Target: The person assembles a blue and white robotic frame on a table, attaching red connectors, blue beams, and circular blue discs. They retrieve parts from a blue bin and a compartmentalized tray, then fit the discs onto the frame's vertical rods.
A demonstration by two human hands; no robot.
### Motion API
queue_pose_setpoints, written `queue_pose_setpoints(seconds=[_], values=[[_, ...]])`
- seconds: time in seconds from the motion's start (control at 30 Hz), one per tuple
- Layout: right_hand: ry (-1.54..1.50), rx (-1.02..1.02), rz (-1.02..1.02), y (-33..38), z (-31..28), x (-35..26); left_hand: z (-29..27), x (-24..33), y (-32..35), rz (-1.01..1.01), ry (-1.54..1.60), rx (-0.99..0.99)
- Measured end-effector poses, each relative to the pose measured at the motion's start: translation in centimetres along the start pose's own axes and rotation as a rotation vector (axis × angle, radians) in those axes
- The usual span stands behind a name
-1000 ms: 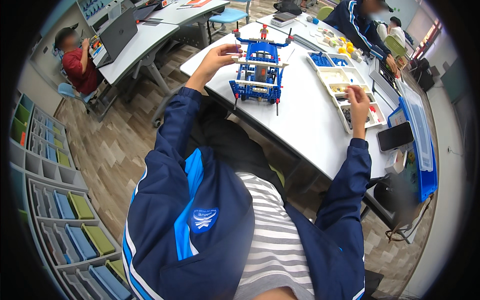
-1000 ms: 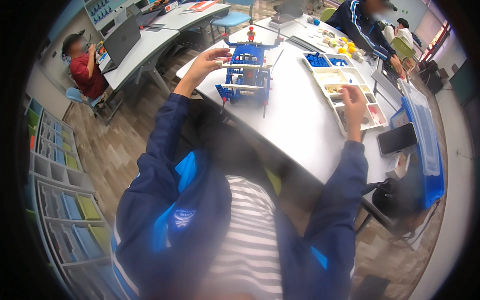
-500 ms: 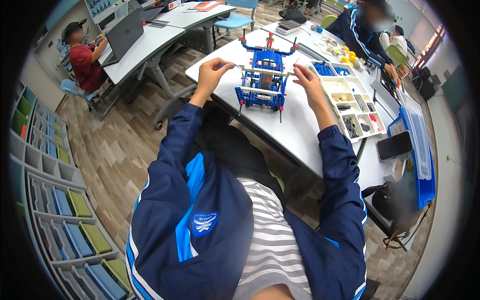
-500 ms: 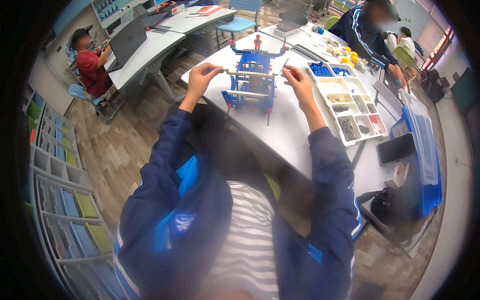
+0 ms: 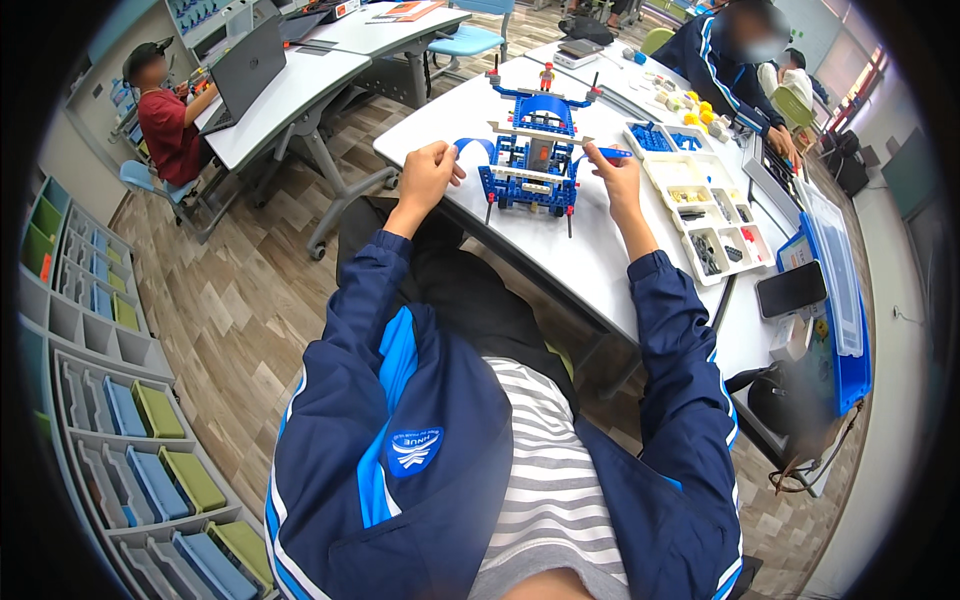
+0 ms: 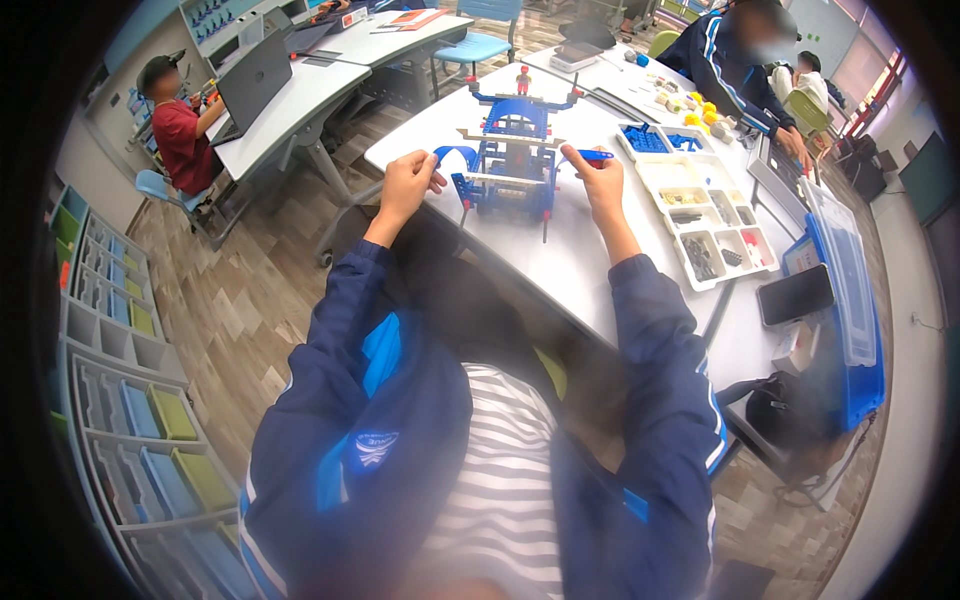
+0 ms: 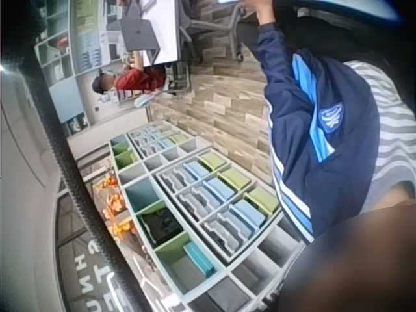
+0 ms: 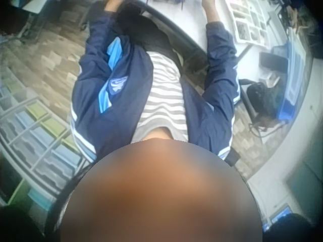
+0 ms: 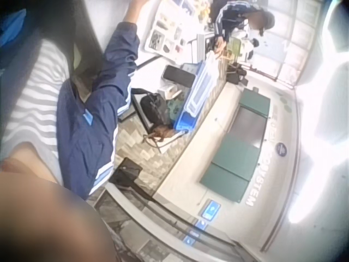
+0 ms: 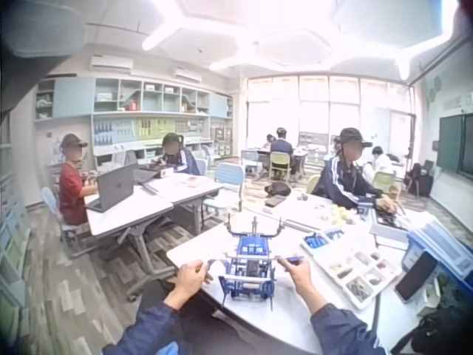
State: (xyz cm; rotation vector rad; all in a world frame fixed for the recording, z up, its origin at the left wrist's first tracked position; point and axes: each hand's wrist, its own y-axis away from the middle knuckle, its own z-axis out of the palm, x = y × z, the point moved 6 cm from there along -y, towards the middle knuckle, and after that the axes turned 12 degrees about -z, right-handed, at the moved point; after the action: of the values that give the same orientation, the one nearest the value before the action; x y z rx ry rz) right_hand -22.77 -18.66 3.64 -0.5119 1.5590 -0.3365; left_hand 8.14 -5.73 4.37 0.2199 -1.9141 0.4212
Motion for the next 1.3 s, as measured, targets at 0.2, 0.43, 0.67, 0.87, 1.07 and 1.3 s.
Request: queue_pose_setpoints(seconds=[0.2,0.43,0.67,0.87,1.07,1.3], values=[[0.112,0.107,0.005,0.5,-1.2,-0.1,1.2,-1.7,-0.6,-0.177,0.221,-0.166],[-0.156,0.023,0.054,1.2,-0.1,-1.0,1.7,-2.3,0.2,-0.165,0.375,-0.132],[-0.218,-0.185,0.101,0.6,-1.6,-2.9,0.2,0.7,1.1,0.17,-0.215,0.123],[-0.186,-0.27,-0.052,0.0,-1.3,-5.4,0.3,4.0,1.2,0.429,-0.56,0.276],[0.279,-0.223,-0.399,0.3,-2.6,-8.9,-0.6,5.6,2.5,0.56,-0.676,0.379],[0.854,-0.244,-0.694,3.2,-3.0,-10.1,-0.7,3.9,3.4,0.52,-0.78,0.308]])
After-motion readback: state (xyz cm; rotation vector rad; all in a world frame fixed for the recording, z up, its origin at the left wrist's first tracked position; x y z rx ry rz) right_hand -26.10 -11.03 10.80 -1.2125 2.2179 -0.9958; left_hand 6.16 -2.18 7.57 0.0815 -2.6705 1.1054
